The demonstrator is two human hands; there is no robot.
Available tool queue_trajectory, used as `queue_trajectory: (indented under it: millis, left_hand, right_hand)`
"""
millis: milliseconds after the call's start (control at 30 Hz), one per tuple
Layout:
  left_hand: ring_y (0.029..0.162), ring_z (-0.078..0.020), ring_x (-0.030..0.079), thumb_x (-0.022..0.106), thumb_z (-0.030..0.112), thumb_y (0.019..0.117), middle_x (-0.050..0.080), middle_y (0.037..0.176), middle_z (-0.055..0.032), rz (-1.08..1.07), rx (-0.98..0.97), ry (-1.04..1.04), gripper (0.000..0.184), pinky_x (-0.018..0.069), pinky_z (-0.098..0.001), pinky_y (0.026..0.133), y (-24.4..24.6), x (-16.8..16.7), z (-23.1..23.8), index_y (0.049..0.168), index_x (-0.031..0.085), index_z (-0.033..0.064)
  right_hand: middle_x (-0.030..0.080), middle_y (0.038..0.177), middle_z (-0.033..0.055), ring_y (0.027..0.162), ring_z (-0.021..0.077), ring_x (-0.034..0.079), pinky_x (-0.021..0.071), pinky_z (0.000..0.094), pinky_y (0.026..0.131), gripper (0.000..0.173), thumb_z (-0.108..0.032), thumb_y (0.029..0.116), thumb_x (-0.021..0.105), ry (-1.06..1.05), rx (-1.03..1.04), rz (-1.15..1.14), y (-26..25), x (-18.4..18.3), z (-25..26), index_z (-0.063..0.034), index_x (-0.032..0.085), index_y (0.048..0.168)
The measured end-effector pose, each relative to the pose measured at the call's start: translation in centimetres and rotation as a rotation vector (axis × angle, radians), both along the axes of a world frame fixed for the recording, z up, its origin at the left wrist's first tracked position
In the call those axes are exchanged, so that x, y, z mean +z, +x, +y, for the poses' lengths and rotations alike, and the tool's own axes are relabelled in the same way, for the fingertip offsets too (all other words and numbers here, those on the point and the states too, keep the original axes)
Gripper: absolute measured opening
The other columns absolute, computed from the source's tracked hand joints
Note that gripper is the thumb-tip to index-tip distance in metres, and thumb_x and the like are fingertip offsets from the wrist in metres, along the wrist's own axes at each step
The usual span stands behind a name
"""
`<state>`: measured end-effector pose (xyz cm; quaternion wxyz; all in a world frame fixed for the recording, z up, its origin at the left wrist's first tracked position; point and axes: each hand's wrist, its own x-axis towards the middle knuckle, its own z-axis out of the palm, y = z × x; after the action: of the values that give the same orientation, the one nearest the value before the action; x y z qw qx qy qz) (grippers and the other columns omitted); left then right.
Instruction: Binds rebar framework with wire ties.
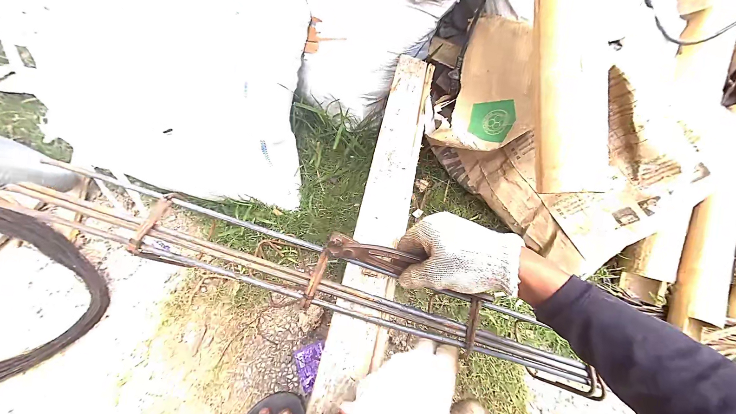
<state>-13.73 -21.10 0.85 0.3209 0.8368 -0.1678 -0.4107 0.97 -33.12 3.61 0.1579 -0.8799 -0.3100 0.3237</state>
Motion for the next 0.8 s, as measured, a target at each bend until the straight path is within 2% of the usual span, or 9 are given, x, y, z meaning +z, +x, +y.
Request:
queue_trajectory:
  millis: [67, 100, 133, 200, 233, 300, 433, 533, 800]
  left_hand:
    - [0.107, -0.0348, 0.068, 0.050, 0.042, 0.1036, 0.067, 0.118, -0.0179, -0.208, -0.070, 0.033, 0.047, 0.0561, -0.0533, 0.086, 0.1, 1.6, 0.5, 0.131, 0.063, 0.0066]
    - [0.096, -0.0359, 0.070, 0.051, 0.036, 0.1040, 0.068, 0.109, -0.0181, -0.353, -0.085, 0.044, 0.039, 0.0574, -0.0524, 0.075, 0.1, 2.1, 0.5, 0.121, 0.066, 0.0055]
    - [0.089, -0.0350, 0.070, 0.052, 0.032, 0.1037, 0.068, 0.104, -0.0169, -0.495, -0.097, 0.070, 0.032, 0.0572, -0.0499, 0.066, 0.1, 2.5, 0.2, 0.115, 0.068, 0.0064]
    - [0.080, -0.0314, 0.070, 0.055, 0.021, 0.0998, 0.070, 0.096, -0.0124, -0.809, -0.107, 0.118, 0.023, 0.0547, -0.0441, 0.059, 0.2, 2.3, -0.7, 0.113, 0.072, 0.0127]
    - [0.077, -0.0298, 0.069, 0.057, 0.018, 0.0972, 0.070, 0.092, -0.0094, -0.952, -0.118, 0.139, 0.023, 0.0529, -0.0429, 0.059, 0.3, 1.7, -1.1, 0.114, 0.074, 0.0171]
    - [0.082, -0.0301, 0.070, 0.061, 0.015, 0.0932, 0.072, 0.092, -0.0070, -1.069, -0.141, 0.171, 0.027, 0.0526, -0.0463, 0.067, 0.7, 0.5, -2.1, 0.116, 0.075, 0.0228]
    - [0.107, -0.0336, 0.068, 0.054, 0.007, 0.0960, 0.071, 0.116, -0.0105, -0.915, -0.284, 0.153, 0.037, 0.0517, -0.0540, 0.085, 1.7, -1.1, -2.8, 0.128, 0.069, 0.0163]
    - [0.109, -0.0305, 0.067, 0.053, 0.006, 0.0965, 0.071, 0.115, -0.0077, -0.974, -0.331, 0.092, 0.033, 0.0530, -0.0510, 0.085, 2.0, -2.0, -2.5, 0.124, 0.070, 0.0123]
    - [0.111, -0.0301, 0.067, 0.048, 0.006, 0.0985, 0.071, 0.117, -0.0105, -1.054, -0.389, 0.081, 0.030, 0.0536, -0.0467, 0.089, 2.0, -2.2, -2.5, 0.119, 0.070, 0.0054]
  right_hand:
    - [0.062, 0.067, -0.0042, 0.063, 0.0106, 0.059, 0.0482, 0.0366, 0.059, 0.018, -0.033, 0.0875, 0.078, 0.019, 0.000, -0.004, -0.1, 0.0, 0.1, -0.0199, 0.071, 0.078]
    - [0.062, 0.066, -0.0048, 0.061, 0.0099, 0.058, 0.0470, 0.0357, 0.057, 0.017, -0.032, 0.0876, 0.078, 0.020, -0.011, 0.004, -0.2, 0.0, 0.1, -0.0207, 0.071, 0.078]
    - [0.062, 0.066, -0.0052, 0.060, 0.0094, 0.058, 0.0472, 0.0350, 0.056, 0.016, -0.032, 0.0883, 0.077, 0.012, -0.026, 0.018, -0.3, 0.1, 0.2, -0.0215, 0.072, 0.078]
    - [0.063, 0.067, -0.0055, 0.060, 0.0089, 0.058, 0.0481, 0.0343, 0.057, 0.015, -0.034, 0.0899, 0.077, -0.004, -0.038, 0.030, -0.3, 0.3, 0.3, -0.0220, 0.072, 0.081]
    - [0.063, 0.067, -0.0054, 0.061, 0.0093, 0.058, 0.0476, 0.0345, 0.058, 0.016, -0.034, 0.0899, 0.077, -0.004, -0.032, 0.020, -0.3, 0.3, 0.4, -0.0216, 0.072, 0.081]
    - [0.062, 0.067, -0.0049, 0.062, 0.0098, 0.058, 0.0468, 0.0352, 0.058, 0.019, -0.036, 0.0890, 0.077, -0.001, -0.009, -0.007, -0.3, 0.2, 0.3, -0.0211, 0.072, 0.079]
    - [0.061, 0.067, -0.0028, 0.063, 0.0120, 0.058, 0.0466, 0.0375, 0.058, 0.018, -0.032, 0.0885, 0.077, -0.003, 0.002, -0.010, -0.2, 0.3, 0.0, -0.0182, 0.071, 0.080]
    - [0.062, 0.069, -0.0033, 0.064, 0.0112, 0.059, 0.0476, 0.0370, 0.059, 0.017, -0.033, 0.0886, 0.076, 0.015, 0.002, -0.012, -0.2, -0.1, -0.2, -0.0189, 0.071, 0.081]
    - [0.061, 0.067, -0.0033, 0.062, 0.0115, 0.057, 0.0456, 0.0371, 0.057, 0.016, -0.032, 0.0885, 0.076, 0.003, 0.016, -0.013, -0.1, 0.2, 0.0, -0.0190, 0.071, 0.079]
